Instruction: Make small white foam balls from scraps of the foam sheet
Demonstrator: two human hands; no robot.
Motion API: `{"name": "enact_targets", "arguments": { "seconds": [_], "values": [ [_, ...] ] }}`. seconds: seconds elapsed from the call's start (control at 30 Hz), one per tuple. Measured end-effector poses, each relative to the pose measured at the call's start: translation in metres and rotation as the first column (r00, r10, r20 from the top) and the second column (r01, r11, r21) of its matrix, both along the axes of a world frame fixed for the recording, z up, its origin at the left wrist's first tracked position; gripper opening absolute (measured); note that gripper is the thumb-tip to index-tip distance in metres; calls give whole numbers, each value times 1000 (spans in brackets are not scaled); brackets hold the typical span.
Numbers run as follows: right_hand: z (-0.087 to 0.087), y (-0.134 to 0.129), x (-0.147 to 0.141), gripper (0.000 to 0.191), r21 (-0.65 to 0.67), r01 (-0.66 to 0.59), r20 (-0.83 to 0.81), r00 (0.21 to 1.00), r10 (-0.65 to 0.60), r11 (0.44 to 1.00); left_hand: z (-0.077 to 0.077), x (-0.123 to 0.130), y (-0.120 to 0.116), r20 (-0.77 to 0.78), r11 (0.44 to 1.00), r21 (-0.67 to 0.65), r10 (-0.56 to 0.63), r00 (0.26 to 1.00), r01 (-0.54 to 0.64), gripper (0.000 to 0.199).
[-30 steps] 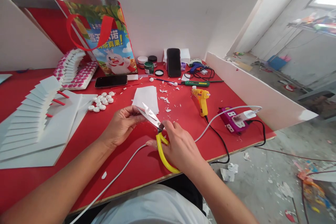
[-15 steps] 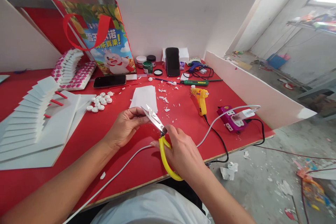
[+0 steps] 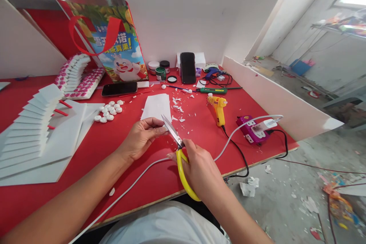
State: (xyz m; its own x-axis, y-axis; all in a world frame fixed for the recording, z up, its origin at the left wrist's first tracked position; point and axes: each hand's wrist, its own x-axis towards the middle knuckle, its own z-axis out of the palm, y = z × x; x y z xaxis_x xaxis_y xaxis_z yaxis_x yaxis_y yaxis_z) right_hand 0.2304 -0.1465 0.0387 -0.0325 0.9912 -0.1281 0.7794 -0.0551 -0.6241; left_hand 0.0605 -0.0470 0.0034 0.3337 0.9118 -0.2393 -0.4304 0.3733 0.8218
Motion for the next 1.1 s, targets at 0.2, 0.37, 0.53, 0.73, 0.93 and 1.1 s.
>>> {"name": "enact_targets", "arguments": {
  "seconds": [0.2, 0.37, 0.53, 0.73, 0.93, 1.1],
  "values": [
    [1, 6, 5, 35, 61, 85, -42, 996, -83, 994, 4, -7, 1, 20, 998, 3, -60, 998, 60, 32],
    [2, 9, 6, 40, 107, 73, 12, 997, -75, 991, 7, -12, 2, 52, 999, -8, -36, 998, 36, 31],
    [-3, 6, 7, 36, 133, 40, 27, 999, -44, 990, 6, -14, 3, 120, 1000, -16, -19, 993, 21, 28],
    [-5, 7, 9, 43, 162, 34, 59, 997, -45, 986, 6, -17, 4, 182, 999, -45, -9, 983, 18, 23],
    [-7, 8, 3, 41, 235, -18, 138, 990, -15, 972, 6, -18, 5, 166, 998, -54, 17, 986, -8, 29],
    [-9, 11, -5, 37, 286, -75, 266, 964, -4, 955, 4, -17, 5, 159, 999, -22, 50, 986, -47, 23]
  ]
}}
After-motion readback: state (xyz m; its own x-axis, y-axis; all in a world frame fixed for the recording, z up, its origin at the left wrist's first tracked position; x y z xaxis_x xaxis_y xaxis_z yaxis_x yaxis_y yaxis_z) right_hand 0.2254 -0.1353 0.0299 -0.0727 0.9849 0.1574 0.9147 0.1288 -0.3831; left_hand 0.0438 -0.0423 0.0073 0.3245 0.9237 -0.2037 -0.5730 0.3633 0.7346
